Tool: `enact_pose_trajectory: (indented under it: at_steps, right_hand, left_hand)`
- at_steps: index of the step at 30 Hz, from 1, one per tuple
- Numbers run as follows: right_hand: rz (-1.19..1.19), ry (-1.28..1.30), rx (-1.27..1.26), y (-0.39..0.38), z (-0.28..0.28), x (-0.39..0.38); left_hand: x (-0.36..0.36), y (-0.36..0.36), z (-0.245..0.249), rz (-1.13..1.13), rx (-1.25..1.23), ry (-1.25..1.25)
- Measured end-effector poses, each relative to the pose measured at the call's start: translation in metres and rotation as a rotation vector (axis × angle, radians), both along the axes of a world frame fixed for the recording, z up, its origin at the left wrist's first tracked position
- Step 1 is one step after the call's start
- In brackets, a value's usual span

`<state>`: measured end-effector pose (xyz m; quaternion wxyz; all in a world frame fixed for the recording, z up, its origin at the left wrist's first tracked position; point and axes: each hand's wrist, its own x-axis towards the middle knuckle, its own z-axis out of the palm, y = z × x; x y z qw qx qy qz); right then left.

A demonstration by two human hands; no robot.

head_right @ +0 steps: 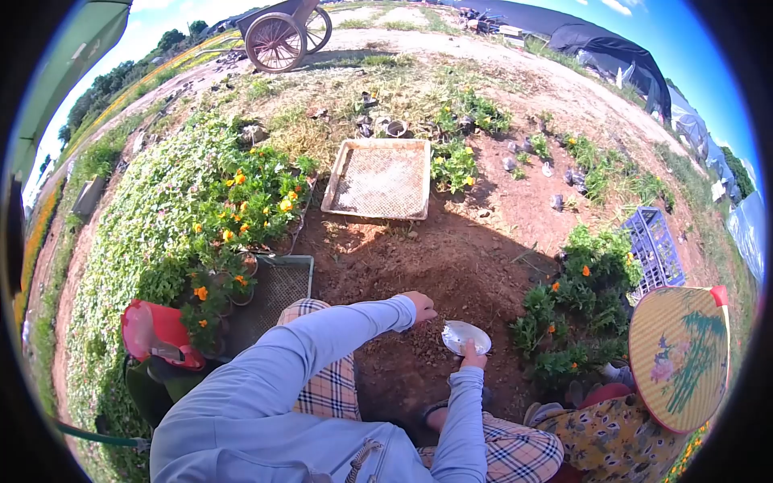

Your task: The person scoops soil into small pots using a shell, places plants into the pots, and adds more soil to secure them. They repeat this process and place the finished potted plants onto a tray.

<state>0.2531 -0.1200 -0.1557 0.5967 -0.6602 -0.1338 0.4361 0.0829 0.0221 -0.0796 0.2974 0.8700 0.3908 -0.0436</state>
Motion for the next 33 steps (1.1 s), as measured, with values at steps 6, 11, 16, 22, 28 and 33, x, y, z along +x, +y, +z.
enact_pose_trajectory:
  at_steps: [6, 11, 16, 22, 28, 33]
  right_hand:
    - [0.126, 0.003, 0.058, 0.006, -0.001, -0.025]
    - [0.155, 0.019, 0.041, 0.008, 0.0, -0.027]
    - [0.13, 0.042, 0.059, 0.005, -0.001, -0.027]
    - [0.038, 0.131, 0.096, 0.004, -0.005, -0.024]
    - [0.019, 0.216, 0.081, 0.007, -0.015, -0.025]
    - [0.071, 0.245, 0.092, 0.005, -0.026, -0.021]
  left_hand:
    - [-0.005, -0.017, 0.021, 0.052, -0.037, 0.009]
    - [-0.003, -0.015, 0.017, -0.023, -0.009, 0.039]
    - [0.001, -0.011, 0.003, -0.006, -0.004, -0.003]
    - [-0.001, -0.014, 0.013, 0.01, -0.071, 0.017]
    - [0.002, -0.009, -0.007, -0.03, -0.09, 0.01]
    - [-0.001, -0.011, 0.004, -0.038, -0.001, 0.03]
